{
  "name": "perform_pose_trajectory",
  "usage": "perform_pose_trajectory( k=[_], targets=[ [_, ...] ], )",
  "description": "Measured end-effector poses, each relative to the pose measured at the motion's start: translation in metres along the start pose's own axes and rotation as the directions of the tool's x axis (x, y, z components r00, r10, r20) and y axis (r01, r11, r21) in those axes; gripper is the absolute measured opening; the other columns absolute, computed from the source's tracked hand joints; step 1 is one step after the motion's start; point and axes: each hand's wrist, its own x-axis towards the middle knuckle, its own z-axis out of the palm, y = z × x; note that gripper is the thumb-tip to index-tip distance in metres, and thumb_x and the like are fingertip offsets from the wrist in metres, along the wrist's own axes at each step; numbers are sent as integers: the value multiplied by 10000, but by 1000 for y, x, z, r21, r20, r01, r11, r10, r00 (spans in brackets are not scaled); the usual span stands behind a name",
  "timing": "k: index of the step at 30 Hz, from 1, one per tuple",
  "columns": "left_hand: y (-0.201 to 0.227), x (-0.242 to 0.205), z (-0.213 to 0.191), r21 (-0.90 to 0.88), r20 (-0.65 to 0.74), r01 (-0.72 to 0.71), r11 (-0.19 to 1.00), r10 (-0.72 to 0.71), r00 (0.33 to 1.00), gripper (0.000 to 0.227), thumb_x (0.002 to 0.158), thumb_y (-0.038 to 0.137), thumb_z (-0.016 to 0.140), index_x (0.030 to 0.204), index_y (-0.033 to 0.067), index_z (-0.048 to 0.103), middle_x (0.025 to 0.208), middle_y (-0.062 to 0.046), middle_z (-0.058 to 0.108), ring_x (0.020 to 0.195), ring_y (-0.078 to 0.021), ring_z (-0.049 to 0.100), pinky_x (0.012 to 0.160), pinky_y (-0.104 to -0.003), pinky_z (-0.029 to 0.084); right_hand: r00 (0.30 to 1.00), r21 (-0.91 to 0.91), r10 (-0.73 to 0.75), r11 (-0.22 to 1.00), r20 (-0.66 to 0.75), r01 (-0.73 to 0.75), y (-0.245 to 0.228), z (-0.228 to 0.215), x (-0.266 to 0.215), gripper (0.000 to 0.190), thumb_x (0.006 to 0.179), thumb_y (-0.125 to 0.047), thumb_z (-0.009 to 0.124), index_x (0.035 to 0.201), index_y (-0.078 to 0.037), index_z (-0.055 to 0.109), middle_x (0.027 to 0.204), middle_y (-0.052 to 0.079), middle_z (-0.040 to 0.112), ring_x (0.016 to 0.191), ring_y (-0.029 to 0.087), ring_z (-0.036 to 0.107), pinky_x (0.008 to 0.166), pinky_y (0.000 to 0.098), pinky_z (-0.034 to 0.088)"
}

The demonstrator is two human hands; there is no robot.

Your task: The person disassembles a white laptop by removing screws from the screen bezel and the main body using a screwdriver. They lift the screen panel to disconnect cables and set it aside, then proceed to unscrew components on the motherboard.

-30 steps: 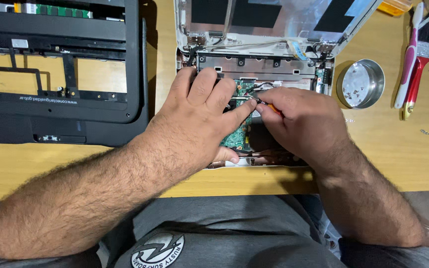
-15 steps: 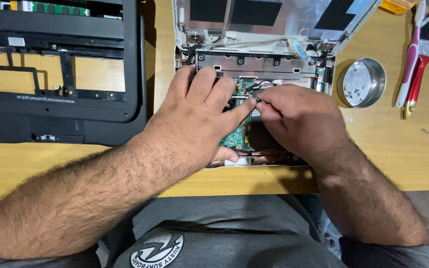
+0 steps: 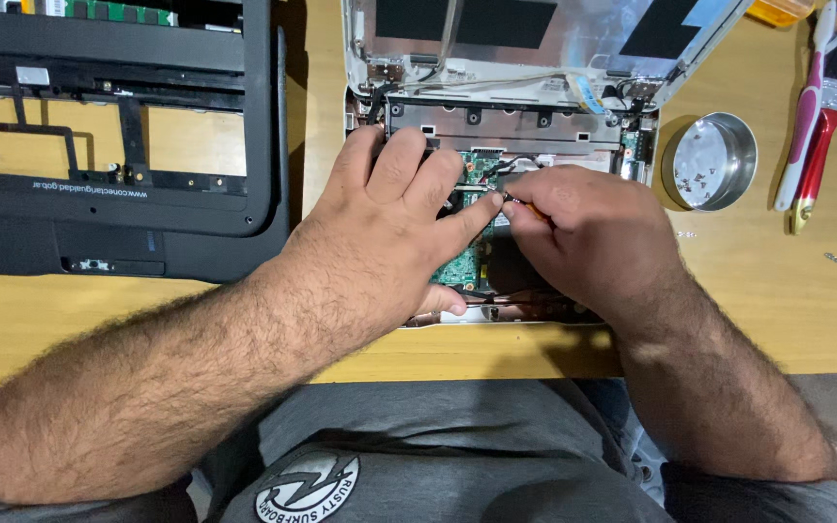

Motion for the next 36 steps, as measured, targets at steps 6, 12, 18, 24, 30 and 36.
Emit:
perform_pose_trajectory(
  k=[6, 12, 18, 24, 30, 36],
  targets=[
    [0, 0, -2, 14, -42, -10, 1000, 11, 999, 1089, 550, 981, 659, 1422, 332, 599, 1270, -106, 532, 1180, -350, 461, 1052, -545, 377, 999, -35, 45, 998, 13, -44, -1, 2, -2, 172, 1022, -229, 613, 1073, -131, 745, 969, 71, 759, 866, 317, 701, 648, 429, 511],
    [1, 0, 0, 35, -29, 4, 999, -3, 1000, 1122, 547, 993, 642, 1451, 331, 575, 1301, -100, 525, 1205, -346, 453, 1089, -548, 358, 997, 7, 81, 997, 8, -81, -2, 3, -3, 162, 1027, -204, 605, 1060, -126, 742, 959, 43, 753, 826, 285, 691, 605, 409, 509],
    [0, -1, -2, 13, -41, -4, 1000, 4, 999, 1063, 571, 947, 670, 1434, 331, 596, 1287, -101, 537, 1199, -351, 462, 1086, -557, 358, 998, -1, 65, 998, 17, -65, -3, 2, -2, 157, 1013, -214, 624, 1057, -127, 747, 918, 44, 734, 805, 290, 680, 601, 417, 496],
    [-2, 0, -4, 13, -48, -11, 1000, 11, 999, 1088, 568, 975, 657, 1441, 329, 592, 1266, -103, 536, 1188, -345, 465, 1075, -551, 370, 997, 14, 78, 997, -2, -78, -3, 2, -3, 136, 1003, -198, 654, 1062, -128, 754, 937, 35, 741, 831, 280, 686, 636, 401, 502],
    [-1, 0, -3, 14, -73, -15, 1000, 16, 997, 1101, 537, 971, 682, 1425, 326, 604, 1280, -109, 549, 1174, -347, 476, 1056, -537, 378, 993, 9, 108, 994, 38, -109, -1, 3, -3, 150, 979, -220, 645, 1052, -133, 743, 973, 40, 752, 868, 301, 695, 654, 426, 505],
    [-1, 0, -5, 18, -57, -16, 1000, 17, 998, 1056, 567, 924, 704, 1429, 323, 603, 1251, -103, 541, 1147, -342, 475, 1043, -530, 386, 997, 31, 79, 996, 4, -79, -2, 1, -4, 123, 991, -187, 659, 1045, -114, 741, 958, 41, 752, 840, 283, 695, 626, 410, 502]
  ],
)
